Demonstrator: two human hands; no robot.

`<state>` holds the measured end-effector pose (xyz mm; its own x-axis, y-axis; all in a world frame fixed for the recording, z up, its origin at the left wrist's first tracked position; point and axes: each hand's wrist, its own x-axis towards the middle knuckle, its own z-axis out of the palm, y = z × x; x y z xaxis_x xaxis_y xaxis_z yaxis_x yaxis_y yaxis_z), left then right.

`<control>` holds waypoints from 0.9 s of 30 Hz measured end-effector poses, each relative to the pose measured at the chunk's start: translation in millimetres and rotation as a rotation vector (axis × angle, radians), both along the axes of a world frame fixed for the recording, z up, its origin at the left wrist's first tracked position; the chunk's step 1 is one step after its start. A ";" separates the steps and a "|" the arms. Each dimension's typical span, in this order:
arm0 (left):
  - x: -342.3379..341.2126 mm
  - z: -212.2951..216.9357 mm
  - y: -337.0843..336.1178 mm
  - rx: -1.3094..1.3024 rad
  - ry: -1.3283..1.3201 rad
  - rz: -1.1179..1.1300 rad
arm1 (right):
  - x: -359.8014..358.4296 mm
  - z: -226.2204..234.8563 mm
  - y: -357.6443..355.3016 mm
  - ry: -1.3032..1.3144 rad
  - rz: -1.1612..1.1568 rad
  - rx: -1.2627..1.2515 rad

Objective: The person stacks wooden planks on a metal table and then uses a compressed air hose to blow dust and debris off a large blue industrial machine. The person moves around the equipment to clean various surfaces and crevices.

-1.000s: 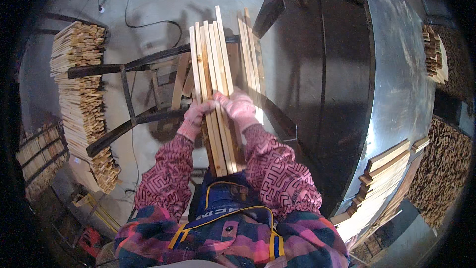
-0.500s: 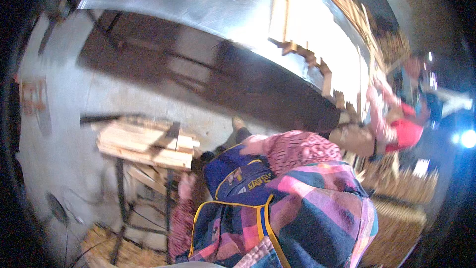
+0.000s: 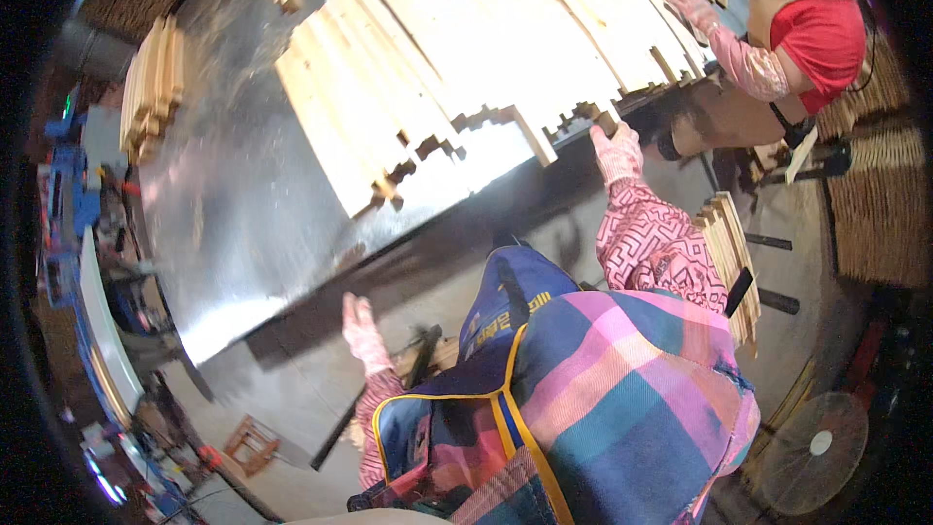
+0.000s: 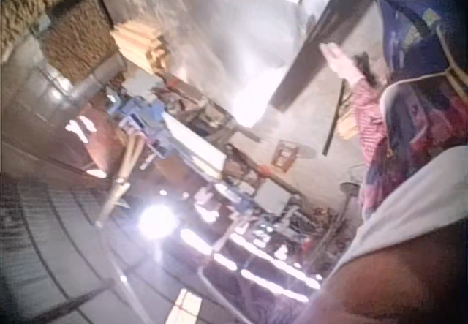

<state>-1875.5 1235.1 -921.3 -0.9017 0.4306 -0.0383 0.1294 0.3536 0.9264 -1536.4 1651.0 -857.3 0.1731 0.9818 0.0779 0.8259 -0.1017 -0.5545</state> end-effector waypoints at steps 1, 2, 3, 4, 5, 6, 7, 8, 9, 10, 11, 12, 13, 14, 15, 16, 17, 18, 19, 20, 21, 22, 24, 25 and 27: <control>-24.3 25.0 34.8 -0.003 -0.003 -0.011 | 3.3 11.4 19.4 -0.024 -0.094 -0.096; -50.5 38.6 61.9 -0.003 -0.012 -0.016 | 1.0 23.4 28.7 -0.067 -0.144 -0.143; -74.2 53.8 86.8 -0.056 0.021 -0.023 | 3.8 9.8 38.3 -0.041 -0.197 0.002; -91.5 62.0 113.0 -0.094 0.042 -0.022 | 14.3 -2.8 52.7 -0.028 -0.242 0.161; -113.6 65.4 133.0 -0.225 0.099 0.011 | 25.0 -12.9 70.1 0.173 -0.117 0.011; -133.7 63.7 159.3 -0.349 0.150 0.029 | 53.1 -55.1 88.0 -0.169 0.309 0.068; -141.6 55.4 183.7 -0.467 0.171 0.059 | 47.5 -57.7 83.2 0.000 0.241 0.039; -146.0 64.4 199.0 -0.467 0.140 -0.006 | 27.3 -35.2 62.1 0.126 0.279 0.023; -146.5 83.5 214.3 -0.466 0.113 -0.077 | 6.0 -17.9 40.6 0.195 0.137 -0.063; -136.8 93.3 230.8 -0.442 0.054 -0.152 | 9.1 -11.7 28.9 0.133 0.178 -0.133; -136.8 101.8 243.9 -0.152 -0.183 -0.033 | -10.1 34.9 4.4 0.162 0.248 -0.302; -140.4 114.1 253.3 0.145 -0.404 0.085 | -11.0 10.6 -6.3 0.240 0.234 -0.274; -151.8 124.6 250.1 0.295 -0.657 0.033 | -13.3 8.0 -9.4 0.326 0.250 -0.350; -161.4 125.8 254.6 0.314 -0.682 -0.063 | -7.3 -0.3 2.8 0.238 0.274 -0.486; -174.4 122.2 258.5 0.331 -0.698 -0.148 | -13.5 19.0 19.9 0.152 0.273 -0.446; -187.6 127.9 257.0 0.327 -0.689 -0.225 | -30.2 36.0 34.6 0.092 0.281 -0.421; -197.4 133.9 258.8 -0.116 -0.388 -0.254 | -50.2 37.9 58.1 0.151 0.299 -0.305; -200.9 135.2 267.3 -0.551 -0.101 -0.288 | -70.1 47.4 86.7 0.081 0.309 -0.195; -193.4 132.0 271.1 -0.588 -0.034 -0.179 | -101.6 70.4 104.0 0.159 0.325 -0.081; -187.0 123.3 271.3 -0.518 -0.043 -0.188 | -118.4 72.9 137.4 0.077 0.342 -0.081; -181.8 114.0 281.2 -0.429 -0.048 -0.224 | -111.5 47.6 193.5 -0.065 0.346 -0.054; -185.7 101.1 274.8 -0.352 -0.053 -0.204 | -154.1 68.2 194.5 -0.069 0.163 0.037; -205.1 61.4 266.0 -0.231 -0.121 -0.208 | -197.5 120.6 191.1 0.090 0.038 -0.216; -202.4 52.1 254.8 -0.247 -0.104 -0.125 | -213.2 114.2 187.0 -0.061 0.075 -0.110; -199.2 37.5 250.9 -0.209 -0.069 -0.104 | -211.4 82.4 167.0 0.060 0.073 -0.061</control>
